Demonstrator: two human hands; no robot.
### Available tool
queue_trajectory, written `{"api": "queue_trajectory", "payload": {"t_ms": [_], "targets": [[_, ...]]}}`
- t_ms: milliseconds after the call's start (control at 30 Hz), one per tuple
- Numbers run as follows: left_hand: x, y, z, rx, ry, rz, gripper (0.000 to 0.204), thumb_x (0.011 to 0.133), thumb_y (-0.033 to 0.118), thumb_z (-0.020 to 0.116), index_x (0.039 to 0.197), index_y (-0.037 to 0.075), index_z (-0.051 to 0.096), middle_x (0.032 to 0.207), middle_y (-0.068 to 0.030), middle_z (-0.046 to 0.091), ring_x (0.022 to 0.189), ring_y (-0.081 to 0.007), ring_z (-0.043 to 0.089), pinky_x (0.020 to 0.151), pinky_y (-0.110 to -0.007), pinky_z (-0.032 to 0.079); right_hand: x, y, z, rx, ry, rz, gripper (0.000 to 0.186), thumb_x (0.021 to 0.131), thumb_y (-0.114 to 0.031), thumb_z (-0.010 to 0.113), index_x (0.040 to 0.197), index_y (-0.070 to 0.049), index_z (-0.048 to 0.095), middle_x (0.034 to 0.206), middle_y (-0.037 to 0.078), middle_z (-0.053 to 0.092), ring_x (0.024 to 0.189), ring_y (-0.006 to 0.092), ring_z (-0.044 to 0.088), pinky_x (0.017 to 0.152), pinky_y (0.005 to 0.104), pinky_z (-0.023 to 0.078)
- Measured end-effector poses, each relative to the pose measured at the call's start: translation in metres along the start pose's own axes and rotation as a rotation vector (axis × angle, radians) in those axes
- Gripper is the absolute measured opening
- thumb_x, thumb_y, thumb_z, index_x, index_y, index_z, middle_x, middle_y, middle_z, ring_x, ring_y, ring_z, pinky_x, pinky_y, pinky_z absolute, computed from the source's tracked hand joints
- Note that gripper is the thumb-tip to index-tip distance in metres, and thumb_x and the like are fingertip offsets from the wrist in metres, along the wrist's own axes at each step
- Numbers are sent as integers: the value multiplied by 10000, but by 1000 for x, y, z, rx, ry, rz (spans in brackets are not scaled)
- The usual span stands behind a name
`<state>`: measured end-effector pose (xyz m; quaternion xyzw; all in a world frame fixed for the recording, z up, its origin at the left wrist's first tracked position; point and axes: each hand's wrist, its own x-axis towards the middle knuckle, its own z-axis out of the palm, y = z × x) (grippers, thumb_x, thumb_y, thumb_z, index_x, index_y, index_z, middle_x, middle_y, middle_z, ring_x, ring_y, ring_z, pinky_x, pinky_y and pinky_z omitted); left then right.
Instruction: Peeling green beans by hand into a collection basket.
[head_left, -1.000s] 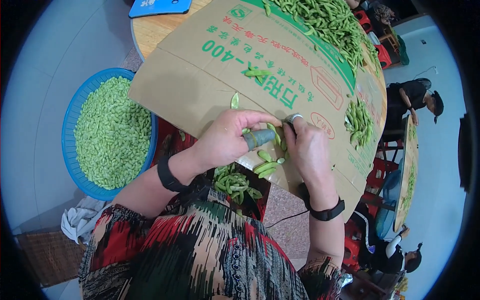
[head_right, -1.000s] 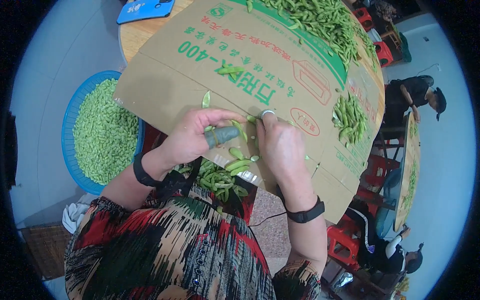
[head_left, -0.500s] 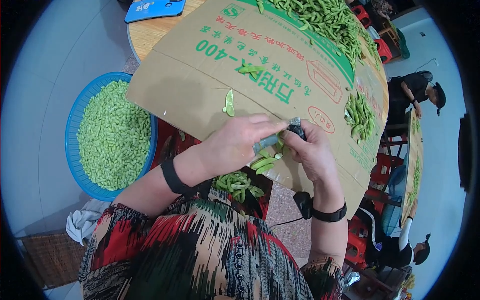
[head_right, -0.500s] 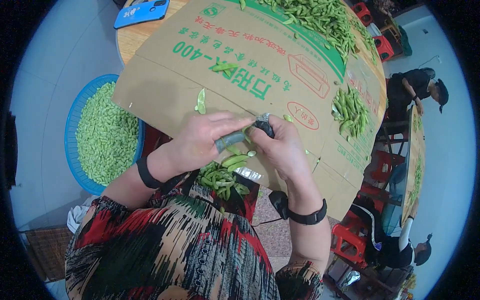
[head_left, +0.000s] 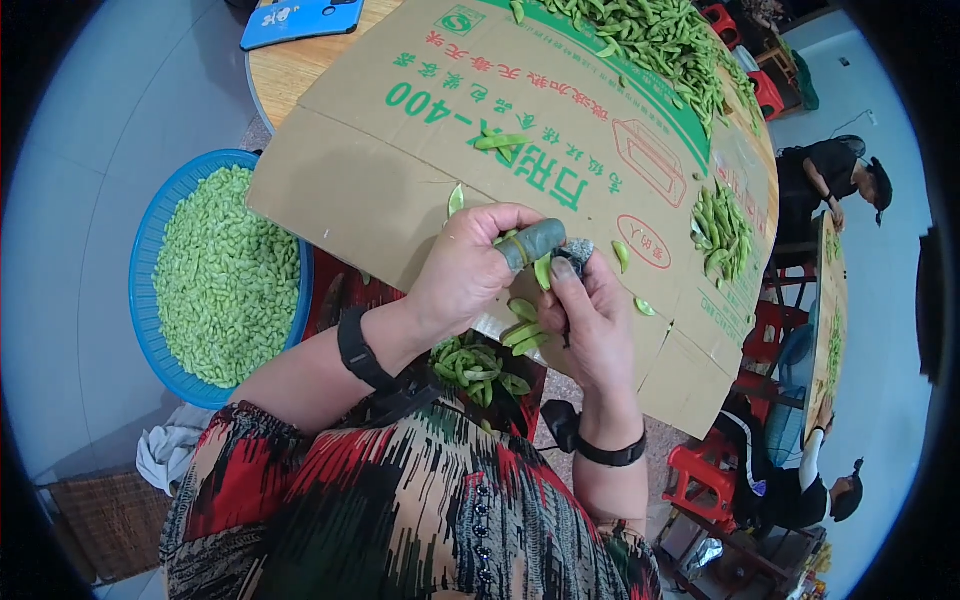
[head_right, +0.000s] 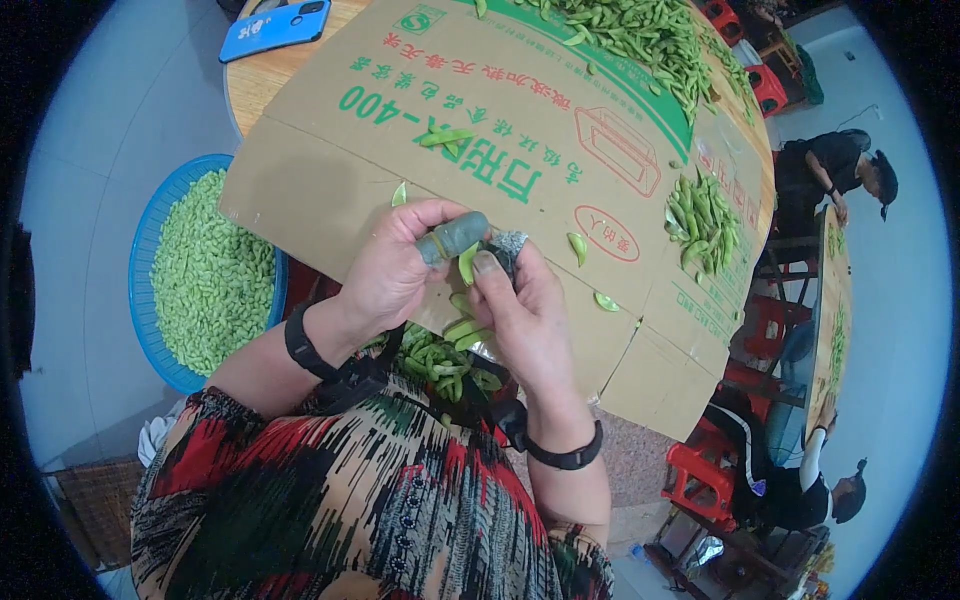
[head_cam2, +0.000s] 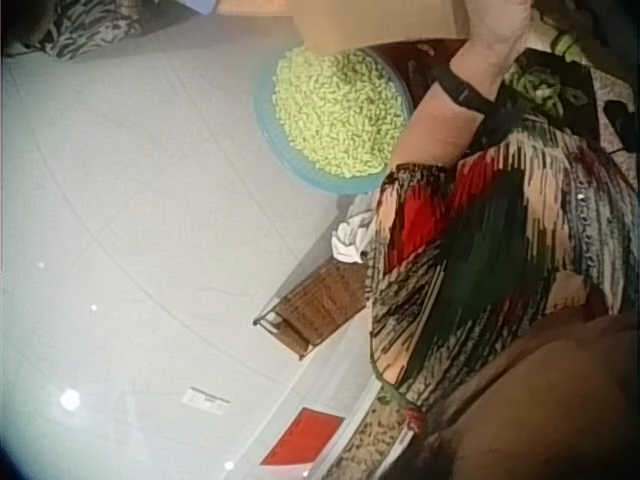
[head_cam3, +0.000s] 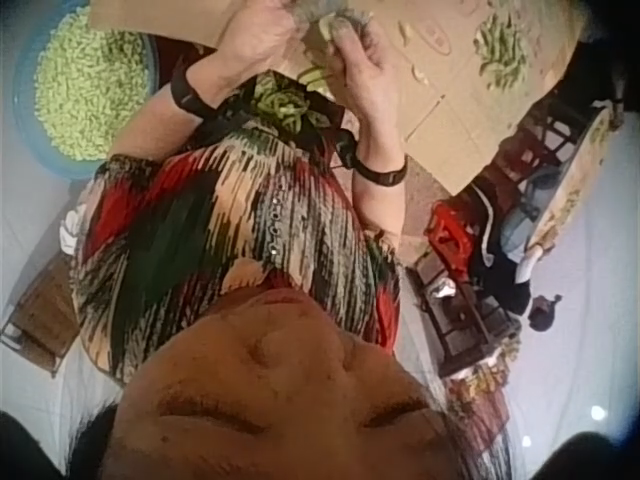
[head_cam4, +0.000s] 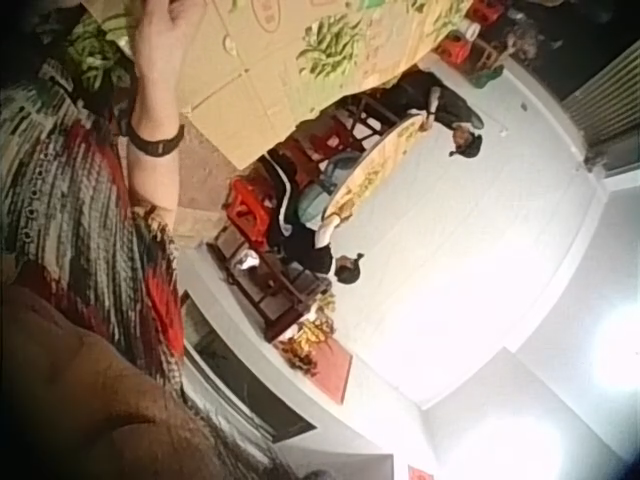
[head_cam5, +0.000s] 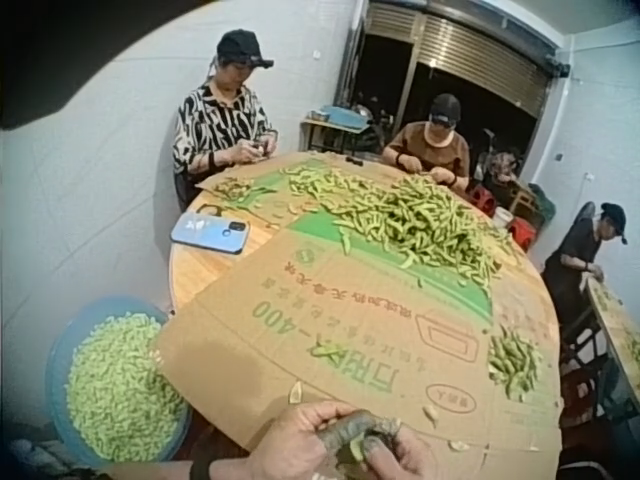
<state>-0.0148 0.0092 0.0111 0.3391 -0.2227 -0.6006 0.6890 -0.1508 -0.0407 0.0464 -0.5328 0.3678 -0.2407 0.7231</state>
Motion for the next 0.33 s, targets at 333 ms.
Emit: {"api": "queue_trajectory", "payload": {"t_ms": [333], "targets": [[-3, 22, -4, 1004, -283, 492, 263, 843, 29, 531, 1093, 55, 610, 999, -105, 639, 861, -268, 634, 800, -316, 499, 5, 5, -21, 550, -50, 223, 187, 922, -143, 480, 1039, -4, 525, 580, 8, 438, 393, 44, 291, 354, 165, 238]]}}
